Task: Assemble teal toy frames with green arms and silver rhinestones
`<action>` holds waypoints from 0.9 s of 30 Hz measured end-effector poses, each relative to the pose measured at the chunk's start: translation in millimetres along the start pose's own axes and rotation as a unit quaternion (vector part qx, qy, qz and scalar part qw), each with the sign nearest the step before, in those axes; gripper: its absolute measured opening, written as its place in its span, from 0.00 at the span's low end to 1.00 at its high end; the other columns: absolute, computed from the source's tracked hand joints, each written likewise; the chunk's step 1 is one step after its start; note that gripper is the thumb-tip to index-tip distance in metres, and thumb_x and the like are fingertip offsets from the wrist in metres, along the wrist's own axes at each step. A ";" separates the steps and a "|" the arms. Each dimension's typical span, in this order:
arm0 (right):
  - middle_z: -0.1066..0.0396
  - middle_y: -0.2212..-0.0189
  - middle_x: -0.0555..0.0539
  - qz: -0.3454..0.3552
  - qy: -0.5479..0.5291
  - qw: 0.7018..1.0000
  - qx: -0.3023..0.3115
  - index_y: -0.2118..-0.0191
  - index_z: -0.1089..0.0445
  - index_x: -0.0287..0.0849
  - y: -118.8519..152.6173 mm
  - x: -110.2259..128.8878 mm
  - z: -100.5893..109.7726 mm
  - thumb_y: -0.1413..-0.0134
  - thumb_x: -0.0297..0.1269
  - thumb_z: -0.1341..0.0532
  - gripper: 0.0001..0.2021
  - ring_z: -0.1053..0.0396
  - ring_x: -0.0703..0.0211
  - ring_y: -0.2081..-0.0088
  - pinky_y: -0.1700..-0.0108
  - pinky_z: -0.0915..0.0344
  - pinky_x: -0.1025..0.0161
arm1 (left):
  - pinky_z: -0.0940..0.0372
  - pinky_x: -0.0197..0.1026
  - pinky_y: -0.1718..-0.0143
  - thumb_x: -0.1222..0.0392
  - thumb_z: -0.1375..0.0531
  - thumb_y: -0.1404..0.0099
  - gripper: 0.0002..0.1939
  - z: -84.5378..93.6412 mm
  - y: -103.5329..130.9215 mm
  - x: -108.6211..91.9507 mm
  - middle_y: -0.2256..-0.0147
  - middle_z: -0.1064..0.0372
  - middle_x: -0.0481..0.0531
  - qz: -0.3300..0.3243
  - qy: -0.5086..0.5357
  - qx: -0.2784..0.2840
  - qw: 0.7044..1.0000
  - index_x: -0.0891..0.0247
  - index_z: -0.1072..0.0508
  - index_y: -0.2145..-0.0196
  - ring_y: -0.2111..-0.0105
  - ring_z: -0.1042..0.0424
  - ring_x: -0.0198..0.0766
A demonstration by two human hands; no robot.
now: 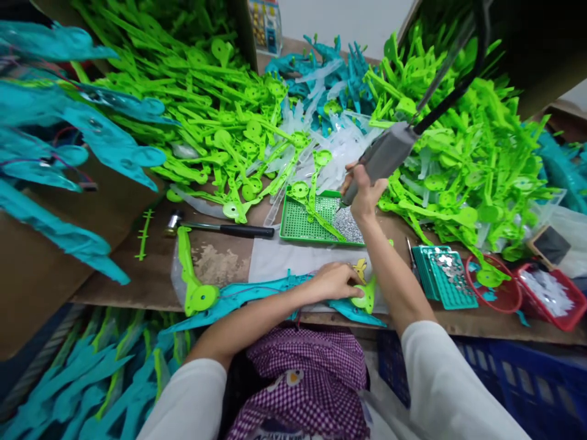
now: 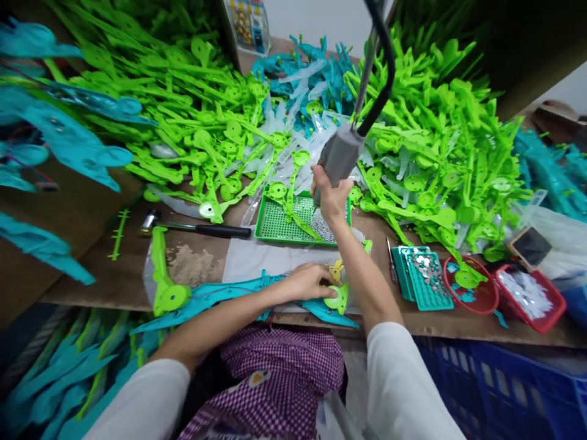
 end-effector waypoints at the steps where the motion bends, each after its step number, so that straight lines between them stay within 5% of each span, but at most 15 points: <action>1: 0.41 0.86 0.57 0.007 -0.001 1.000 0.007 0.72 0.32 0.43 -4.0 -9.2 -7.1 0.53 0.57 0.38 0.20 0.41 0.69 0.85 0.81 0.43 0.66 | 0.35 0.39 0.64 0.49 0.36 0.43 0.16 -0.2 0.2 0.5 0.59 0.23 0.51 0.004 -0.003 0.001 1.000 0.54 0.20 0.58 0.61 0.25 0.44; 7: 0.40 0.86 0.57 0.015 0.012 1.000 0.021 0.71 0.32 0.42 -8.8 -37.2 -13.7 0.52 0.55 0.38 0.18 0.42 0.69 0.85 0.80 0.44 0.66 | 0.35 0.41 0.65 0.48 0.37 0.42 0.15 -0.7 1.4 1.1 0.63 0.23 0.51 0.008 -0.020 0.000 1.000 0.56 0.20 0.59 0.62 0.25 0.45; 27: 0.41 0.86 0.58 0.038 0.021 0.999 0.015 0.70 0.34 0.43 -12.8 -43.5 -10.1 0.49 0.59 0.43 0.21 0.43 0.69 0.86 0.81 0.44 0.66 | 0.35 0.41 0.63 0.47 0.39 0.41 0.17 1.9 -2.0 2.7 0.59 0.23 0.53 0.001 -0.030 0.017 0.999 0.55 0.22 0.56 0.59 0.26 0.45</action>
Point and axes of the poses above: each hand's wrist, its own y-axis away from the middle knuckle, its own z-axis out of the back of the hand, x = y × z, the point moved 6 cm from there along -y, towards the middle knuckle
